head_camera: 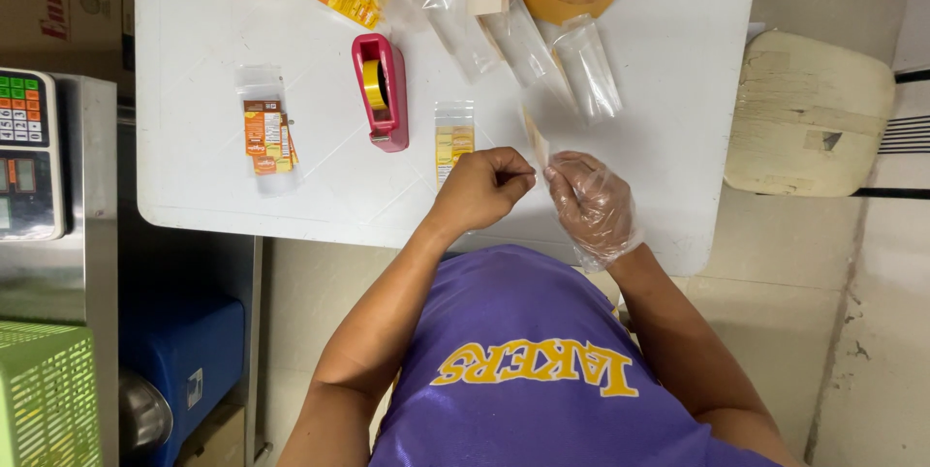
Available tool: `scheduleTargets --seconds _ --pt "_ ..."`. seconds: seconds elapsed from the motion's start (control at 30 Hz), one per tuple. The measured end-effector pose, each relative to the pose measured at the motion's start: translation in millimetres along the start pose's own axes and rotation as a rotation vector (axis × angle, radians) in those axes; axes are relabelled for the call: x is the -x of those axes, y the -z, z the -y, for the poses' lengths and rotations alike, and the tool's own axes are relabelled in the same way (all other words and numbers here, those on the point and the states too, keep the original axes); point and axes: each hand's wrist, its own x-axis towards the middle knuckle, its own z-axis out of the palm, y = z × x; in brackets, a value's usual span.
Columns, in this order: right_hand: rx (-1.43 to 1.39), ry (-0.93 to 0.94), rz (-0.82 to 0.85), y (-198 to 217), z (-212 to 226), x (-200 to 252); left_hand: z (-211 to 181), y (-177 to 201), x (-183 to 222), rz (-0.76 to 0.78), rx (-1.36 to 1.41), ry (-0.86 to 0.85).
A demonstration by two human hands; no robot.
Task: Packaging snacks by inserting small packets into bags and sealing them with tape.
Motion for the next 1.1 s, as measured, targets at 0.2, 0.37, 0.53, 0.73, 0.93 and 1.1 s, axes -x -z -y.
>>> scheduleTargets --seconds 0.2,0.37,0.53,0.73,0.93,1.1 --pt "0.036 0.016 0.011 -11.6 -9.6 16.9 -7.2 -0.7 7.5 -0.036 0.023 0.049" --pt "0.035 0.041 0.005 -14.3 -7.0 19.9 0.6 1.4 10.1 -0.024 0.071 0.094" --pt "0.034 0.081 0.002 -23.9 -12.4 31.5 4.1 1.2 16.6 -0.006 0.069 0.126" --pt "0.006 0.121 0.068 -23.5 -3.9 32.1 9.6 -3.3 27.2 0.032 0.196 0.225" --pt "0.005 0.117 0.083 -23.7 -1.4 33.3 7.5 -0.7 36.1 -0.002 0.053 0.142" --pt "0.023 0.141 0.062 -29.2 4.9 30.3 11.5 -3.0 39.1 -0.051 -0.052 0.108"
